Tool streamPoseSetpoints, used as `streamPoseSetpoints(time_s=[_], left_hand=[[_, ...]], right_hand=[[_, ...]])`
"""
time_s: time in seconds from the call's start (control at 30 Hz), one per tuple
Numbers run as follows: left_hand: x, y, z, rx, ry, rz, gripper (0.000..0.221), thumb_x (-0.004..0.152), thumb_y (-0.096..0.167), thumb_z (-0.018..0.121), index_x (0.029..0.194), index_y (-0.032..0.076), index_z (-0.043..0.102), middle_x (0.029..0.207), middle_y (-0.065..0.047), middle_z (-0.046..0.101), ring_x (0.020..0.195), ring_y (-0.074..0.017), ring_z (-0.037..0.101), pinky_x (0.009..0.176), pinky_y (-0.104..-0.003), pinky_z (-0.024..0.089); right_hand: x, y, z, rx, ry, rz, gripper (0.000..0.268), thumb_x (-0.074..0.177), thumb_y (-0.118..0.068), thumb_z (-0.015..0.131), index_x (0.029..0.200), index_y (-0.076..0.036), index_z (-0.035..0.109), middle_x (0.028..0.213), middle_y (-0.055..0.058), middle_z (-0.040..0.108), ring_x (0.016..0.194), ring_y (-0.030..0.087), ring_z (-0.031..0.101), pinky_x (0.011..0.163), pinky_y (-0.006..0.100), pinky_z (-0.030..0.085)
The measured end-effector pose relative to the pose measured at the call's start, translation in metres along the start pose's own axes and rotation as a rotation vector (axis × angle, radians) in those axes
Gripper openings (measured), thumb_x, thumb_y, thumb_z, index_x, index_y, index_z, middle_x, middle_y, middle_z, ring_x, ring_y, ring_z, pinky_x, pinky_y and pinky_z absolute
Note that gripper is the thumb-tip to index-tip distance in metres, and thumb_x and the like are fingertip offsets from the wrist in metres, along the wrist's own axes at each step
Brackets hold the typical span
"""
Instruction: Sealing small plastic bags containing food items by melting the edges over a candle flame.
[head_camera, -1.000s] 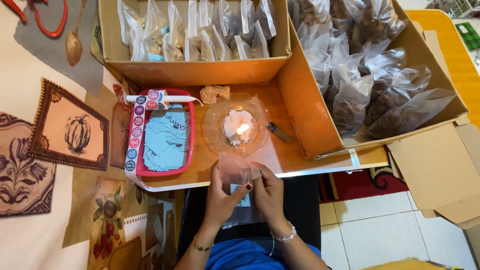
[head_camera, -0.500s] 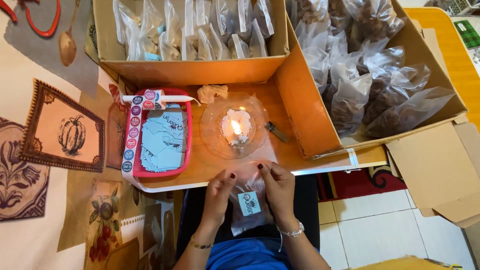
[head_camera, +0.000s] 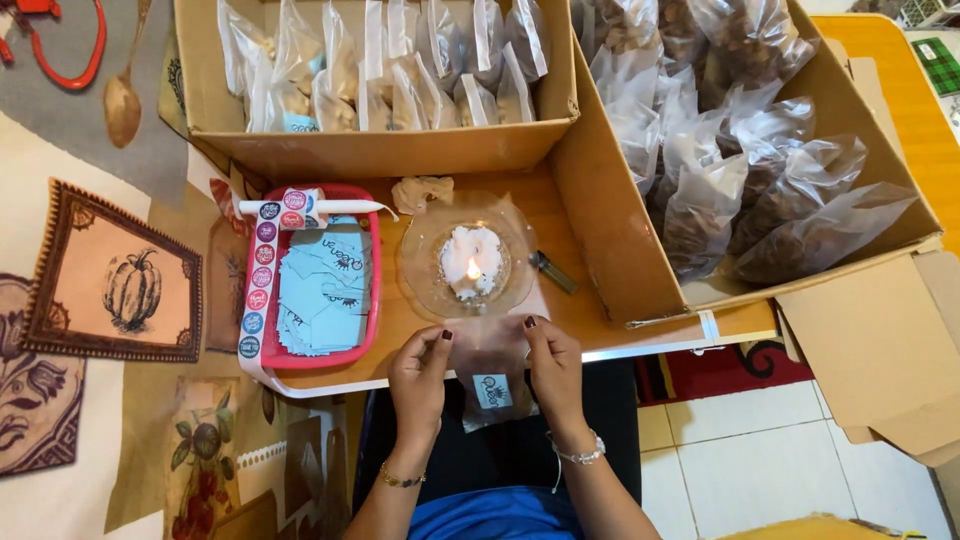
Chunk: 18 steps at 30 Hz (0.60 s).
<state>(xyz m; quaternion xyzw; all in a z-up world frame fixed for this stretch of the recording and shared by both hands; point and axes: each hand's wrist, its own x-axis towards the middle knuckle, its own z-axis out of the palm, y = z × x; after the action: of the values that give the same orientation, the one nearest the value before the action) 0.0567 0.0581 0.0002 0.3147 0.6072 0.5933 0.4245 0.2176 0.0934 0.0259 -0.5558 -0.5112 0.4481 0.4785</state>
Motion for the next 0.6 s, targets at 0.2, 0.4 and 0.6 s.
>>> streamPoseSetpoints(time_s=[0.2,0.4,0.6], left_hand=[[0.008,-0.004,-0.007,0.129,0.046,0.137,0.021,0.095,0.021,0.069,0.107,0.006,0.079,0.102,-0.005,0.08,0.097,-0.0133,0.072,0.086,-0.027,0.058],[0.013,0.009,-0.007,0.105,0.056,0.024,0.021,0.095,0.008,0.068,0.114,0.008,0.077,0.096,-0.003,0.077,0.089,-0.0116,0.07,0.082,-0.025,0.059],[0.022,-0.001,-0.004,0.006,0.097,-0.012,0.009,0.097,0.008,0.064,0.101,0.006,0.072,0.097,-0.005,0.075,0.094,-0.0145,0.07,0.087,-0.027,0.056]], right_hand=[[0.013,0.002,0.002,0.124,0.014,0.041,0.013,0.091,-0.012,0.074,0.1,-0.006,0.079,0.096,0.008,0.08,0.09,0.016,0.073,0.083,0.027,0.059],[0.029,0.026,0.001,0.242,0.078,0.138,0.008,0.088,-0.006,0.077,0.096,-0.003,0.079,0.092,0.008,0.078,0.089,0.015,0.071,0.083,0.026,0.058],[0.035,0.029,0.002,0.205,0.041,0.112,0.011,0.095,-0.012,0.071,0.095,-0.006,0.08,0.093,0.005,0.078,0.091,0.014,0.069,0.08,0.027,0.055]])
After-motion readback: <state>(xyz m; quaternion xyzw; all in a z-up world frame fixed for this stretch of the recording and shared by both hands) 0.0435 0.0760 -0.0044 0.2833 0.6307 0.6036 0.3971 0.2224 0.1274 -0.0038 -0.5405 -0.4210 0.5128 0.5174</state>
